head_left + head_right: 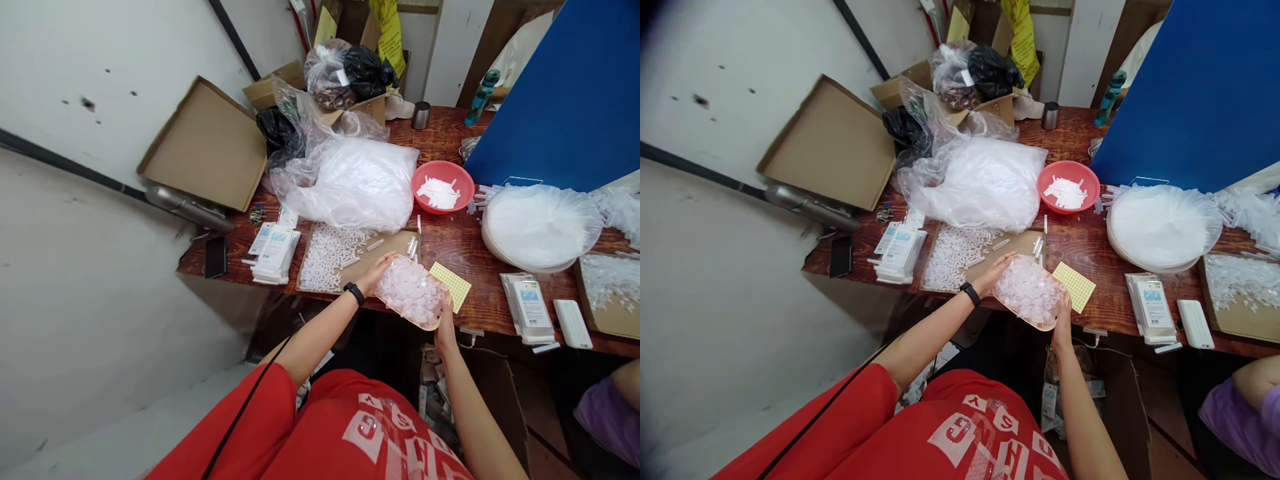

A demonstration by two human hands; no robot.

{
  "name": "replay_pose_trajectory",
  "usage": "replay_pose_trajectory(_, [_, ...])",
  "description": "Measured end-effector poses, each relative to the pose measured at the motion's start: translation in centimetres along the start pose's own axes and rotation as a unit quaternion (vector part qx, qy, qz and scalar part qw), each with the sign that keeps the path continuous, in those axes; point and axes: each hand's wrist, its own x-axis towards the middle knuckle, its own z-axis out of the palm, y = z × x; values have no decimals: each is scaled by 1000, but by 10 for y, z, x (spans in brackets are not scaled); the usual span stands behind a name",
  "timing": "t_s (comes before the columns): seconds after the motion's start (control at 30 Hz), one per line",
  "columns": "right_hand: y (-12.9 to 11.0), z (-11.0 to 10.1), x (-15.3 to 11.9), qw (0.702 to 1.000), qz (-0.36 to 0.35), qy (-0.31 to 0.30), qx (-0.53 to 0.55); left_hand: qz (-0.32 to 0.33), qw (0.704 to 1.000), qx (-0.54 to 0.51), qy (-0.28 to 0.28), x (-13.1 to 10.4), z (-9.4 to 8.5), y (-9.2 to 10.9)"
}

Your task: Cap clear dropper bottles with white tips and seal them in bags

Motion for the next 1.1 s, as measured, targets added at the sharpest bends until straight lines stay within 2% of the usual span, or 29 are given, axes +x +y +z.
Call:
replay_pose_trajectory(0.17, [-3, 24, 30, 998, 17, 63, 4, 8, 999, 47, -23, 56, -17, 8])
replay_pose_trajectory(0.27, [-5, 34, 42, 995, 20, 93, 2, 15, 996, 90, -22, 81, -30, 9])
replay_pose_trajectory(0.4, [-8, 42, 56, 994, 16, 106, -11, 24, 984, 175, 23, 102, -56, 4])
replay_pose_trajectory(0.53, [-10, 42, 67, 994, 5, 102, -42, 29, 968, 242, 61, 111, -75, -9])
replay_pose_trajectory(0.63, [-10, 37, 73, 991, -4, 110, -83, 22, 970, 237, 48, 106, -76, -21])
replay_pose_trajectory(0.73, [-11, 31, 76, 984, -10, 118, -130, 3, 979, 203, 36, 91, -70, -31])
replay_pose_trajectory(0.83, [-15, 30, 79, 977, -20, 121, -172, -24, 987, 151, 56, 82, -66, -34])
replay_pose_trajectory(0.97, [-27, 41, 80, 968, -42, 116, -218, -67, 992, 66, 89, 98, -66, -24])
replay_pose_trajectory(1.1, [-42, 61, 78, 957, -71, 102, -264, -94, 992, -3, 88, 122, -61, -8])
